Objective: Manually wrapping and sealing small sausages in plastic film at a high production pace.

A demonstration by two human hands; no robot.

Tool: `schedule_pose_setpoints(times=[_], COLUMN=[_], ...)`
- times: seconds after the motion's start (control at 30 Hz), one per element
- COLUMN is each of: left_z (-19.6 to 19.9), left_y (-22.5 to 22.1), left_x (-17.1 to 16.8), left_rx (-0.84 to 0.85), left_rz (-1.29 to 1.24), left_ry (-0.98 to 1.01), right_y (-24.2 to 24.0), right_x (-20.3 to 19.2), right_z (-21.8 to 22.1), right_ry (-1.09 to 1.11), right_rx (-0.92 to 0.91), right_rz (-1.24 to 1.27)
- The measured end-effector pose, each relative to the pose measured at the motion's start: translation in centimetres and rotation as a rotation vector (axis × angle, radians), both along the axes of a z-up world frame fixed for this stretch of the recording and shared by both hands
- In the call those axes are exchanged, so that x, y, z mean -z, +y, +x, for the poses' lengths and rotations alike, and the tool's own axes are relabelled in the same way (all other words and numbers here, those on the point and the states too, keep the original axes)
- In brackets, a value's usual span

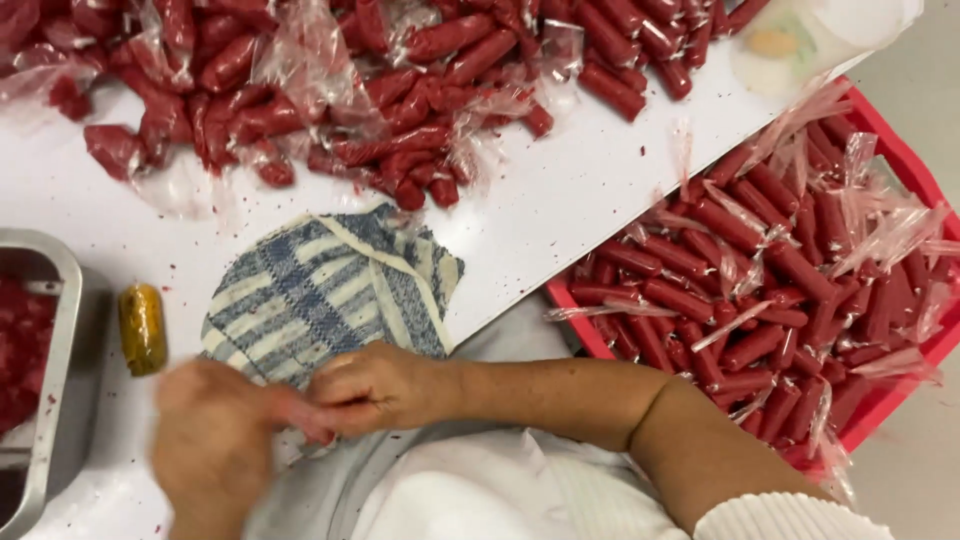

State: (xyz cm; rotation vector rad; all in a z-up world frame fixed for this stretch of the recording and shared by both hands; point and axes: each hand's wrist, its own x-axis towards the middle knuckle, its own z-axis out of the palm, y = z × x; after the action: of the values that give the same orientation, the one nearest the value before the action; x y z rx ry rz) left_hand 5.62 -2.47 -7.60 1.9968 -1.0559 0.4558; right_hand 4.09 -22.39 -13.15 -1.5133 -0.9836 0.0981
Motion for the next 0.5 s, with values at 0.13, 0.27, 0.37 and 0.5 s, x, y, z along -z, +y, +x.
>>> schedule_pose_setpoints(times=[0.13, 0.27, 0.37, 0.5], left_z=[1.5, -0.5, -2.2, -2.1], left_y=[0.2, -2.3, -2.3, -2.9], left_x=[3.7, -1.7, -0.1, 1.9], left_rx=[-0.341, -0.316, -0.462, -0.397], left_rz=[-0.184, -0.202, -0.045, 0.060], left_ry=[0.344, 0.687, 0.759, 0.347], right_y=[-1.8, -11.6, -26.0, -39.6], right_x=[-2.3, -7.6, -7.1, -3.3], right_z=[0.1, 4.4, 11.8, 17.8], right_ry=[0.722, 0.710, 0.081, -0.236], right_rx=[0.017, 0.492, 1.253, 1.237], right_rz=[0.186, -0.037, -0.233, -0.738])
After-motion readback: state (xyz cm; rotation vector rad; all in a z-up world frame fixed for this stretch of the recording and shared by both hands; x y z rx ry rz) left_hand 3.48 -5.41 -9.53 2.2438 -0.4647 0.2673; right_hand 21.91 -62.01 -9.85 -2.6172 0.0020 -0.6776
